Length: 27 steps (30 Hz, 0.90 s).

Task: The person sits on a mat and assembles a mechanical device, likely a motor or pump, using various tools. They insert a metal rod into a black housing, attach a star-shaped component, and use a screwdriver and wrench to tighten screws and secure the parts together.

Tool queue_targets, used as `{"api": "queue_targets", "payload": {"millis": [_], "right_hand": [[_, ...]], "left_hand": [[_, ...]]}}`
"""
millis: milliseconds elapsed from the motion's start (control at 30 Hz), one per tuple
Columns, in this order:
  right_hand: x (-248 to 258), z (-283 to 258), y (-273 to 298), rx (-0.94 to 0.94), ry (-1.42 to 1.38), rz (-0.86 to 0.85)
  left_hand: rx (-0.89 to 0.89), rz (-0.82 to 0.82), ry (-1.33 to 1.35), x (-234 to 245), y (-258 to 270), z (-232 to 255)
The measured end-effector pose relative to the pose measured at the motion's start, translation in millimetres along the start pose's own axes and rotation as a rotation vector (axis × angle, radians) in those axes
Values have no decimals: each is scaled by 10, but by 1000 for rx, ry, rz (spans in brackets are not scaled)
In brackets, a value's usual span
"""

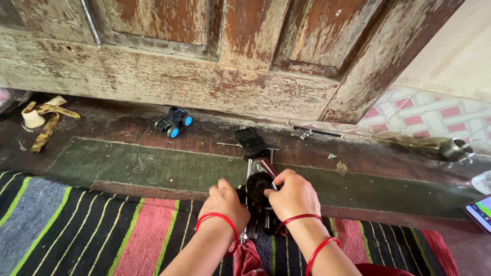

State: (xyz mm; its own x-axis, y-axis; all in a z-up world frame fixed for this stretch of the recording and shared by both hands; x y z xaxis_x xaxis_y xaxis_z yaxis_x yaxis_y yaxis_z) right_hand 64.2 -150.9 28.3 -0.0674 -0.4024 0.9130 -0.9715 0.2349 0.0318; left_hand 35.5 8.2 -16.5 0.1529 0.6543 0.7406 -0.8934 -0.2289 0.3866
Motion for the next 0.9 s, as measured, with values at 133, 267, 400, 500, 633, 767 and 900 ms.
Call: {"api": "queue_targets", "payload": {"millis": [133, 267, 400, 500, 633, 767, 900], "right_hand": [[-21, -3, 15, 8, 3, -8], [-25, 2, 17, 29, 4, 5], [-30, 13, 21, 40, -11, 3], [-26, 23, 30, 45, -20, 11], [-24, 33, 46, 31, -46, 15], [-1, 36, 56, 39, -62, 23], [26, 13, 96, 43, -63, 25]], "left_hand": [[-37, -27, -27, -96, -94, -54], [-45, -50, -16, -121, -85, -74], [-18, -132, 6, -133, -10, -90], [11, -118, 29, -163, -14, -99], [0, -24, 4, -157, -93, -147], [19, 22, 5, -67, -132, -170], [66, -73, 64, 79, -85, -184]]}}
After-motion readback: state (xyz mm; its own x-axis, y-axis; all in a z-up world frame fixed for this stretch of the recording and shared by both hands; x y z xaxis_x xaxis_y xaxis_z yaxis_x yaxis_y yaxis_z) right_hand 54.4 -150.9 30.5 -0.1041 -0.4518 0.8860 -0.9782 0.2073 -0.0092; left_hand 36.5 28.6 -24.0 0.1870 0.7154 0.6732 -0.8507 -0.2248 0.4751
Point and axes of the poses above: each hand's wrist, its own y-axis away from the middle knuckle, its own x-axis out of the back of the hand, z = x × y, the point moved 4 cm from there along -y, towards the middle knuckle, and after that the axes turned 2 degrees about z, right-handed, at the moved point
